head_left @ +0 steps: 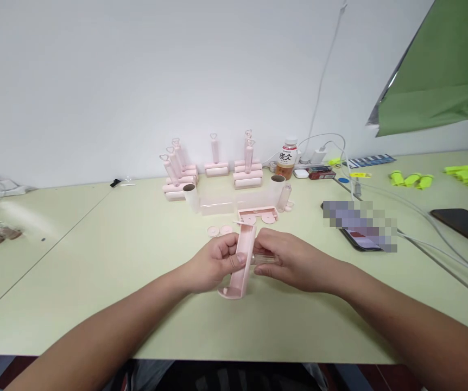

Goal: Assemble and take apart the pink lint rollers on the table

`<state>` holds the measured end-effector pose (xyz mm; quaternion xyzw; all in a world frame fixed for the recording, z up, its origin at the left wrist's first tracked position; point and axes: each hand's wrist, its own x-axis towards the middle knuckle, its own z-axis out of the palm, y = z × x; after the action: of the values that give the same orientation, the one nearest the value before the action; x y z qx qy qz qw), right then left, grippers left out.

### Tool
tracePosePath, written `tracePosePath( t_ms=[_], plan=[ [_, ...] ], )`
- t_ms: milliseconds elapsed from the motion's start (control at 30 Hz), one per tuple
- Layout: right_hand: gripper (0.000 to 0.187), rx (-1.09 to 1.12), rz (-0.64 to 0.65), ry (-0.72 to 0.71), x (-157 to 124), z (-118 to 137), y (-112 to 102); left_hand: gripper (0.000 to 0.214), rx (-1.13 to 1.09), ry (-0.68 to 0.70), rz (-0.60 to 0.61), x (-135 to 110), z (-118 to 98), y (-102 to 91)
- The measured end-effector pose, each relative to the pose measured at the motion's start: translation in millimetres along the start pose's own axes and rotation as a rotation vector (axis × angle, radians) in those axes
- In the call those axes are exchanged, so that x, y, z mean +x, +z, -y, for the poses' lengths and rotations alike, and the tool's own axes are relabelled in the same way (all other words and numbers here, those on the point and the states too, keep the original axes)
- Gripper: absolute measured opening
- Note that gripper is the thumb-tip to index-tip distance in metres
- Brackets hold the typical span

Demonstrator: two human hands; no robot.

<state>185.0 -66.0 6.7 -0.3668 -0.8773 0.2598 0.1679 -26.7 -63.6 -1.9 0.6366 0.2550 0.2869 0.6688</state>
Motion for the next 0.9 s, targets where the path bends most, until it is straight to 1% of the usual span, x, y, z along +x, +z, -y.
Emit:
tracePosePath(
  t_ms=[67, 100, 167, 267, 300, 333, 400, 467, 533, 600, 700, 767, 900],
  plan=[
    [0.012, -0.017, 0.021, 0.012, 0, 0, 1, 0.039, -0.026, 0.023, -0.033, -1, 5, -1.8],
    [0.011, -0.038, 0.034, 0.028, 0, 0, 1, 0.038, -0.002, 0.045, -0.081, -2, 6, -4.1],
    [0.019, -0.074, 0.067, 0.062, 1, 0, 2, 0.038, 0.124, 0.123, -0.238, -4, 3, -12.5],
    [0.021, -0.081, 0.117, 0.071, 2, 1, 2, 0.035, 0.501, 0.224, -0.509, -4, -13, -35.5],
    [0.021, -0.078, 0.129, 0.066, 3, 2, 3, 0.032, 0.665, 0.191, -0.551, -2, -20, -44.9],
    [0.020, -0.072, 0.141, 0.060, 4, 2, 4, 0.029, 0.815, 0.129, -0.571, 1, -25, -54.3],
    [0.019, -0.051, 0.168, 0.050, 4, 3, 7, 0.023, 1.087, 0.002, -0.538, 11, -30, -71.5],
    [0.016, -0.031, 0.187, 0.045, 4, 3, 10, 0.017, 1.365, -0.020, -0.474, 25, -26, -84.4],
    [0.014, -0.020, 0.191, 0.038, 4, 3, 12, 0.016, 1.583, -0.015, -0.376, 39, -14, -92.9],
    [0.015, -0.016, 0.187, 0.034, 4, 3, 12, 0.016, 1.656, -0.011, -0.334, 50, 1, -98.2],
    [0.016, -0.005, 0.197, 0.038, 4, 3, 12, 0.017, 1.679, 0.001, -0.324, 58, 15, -103.2],
    [0.016, 0.002, 0.206, 0.046, 4, 3, 11, 0.018, 1.694, 0.007, -0.326, 58, 19, -105.3],
    [0.015, 0.004, 0.207, 0.052, 4, 5, 10, 0.021, 1.721, 0.007, -0.337, 59, 19, -106.1]
  ],
)
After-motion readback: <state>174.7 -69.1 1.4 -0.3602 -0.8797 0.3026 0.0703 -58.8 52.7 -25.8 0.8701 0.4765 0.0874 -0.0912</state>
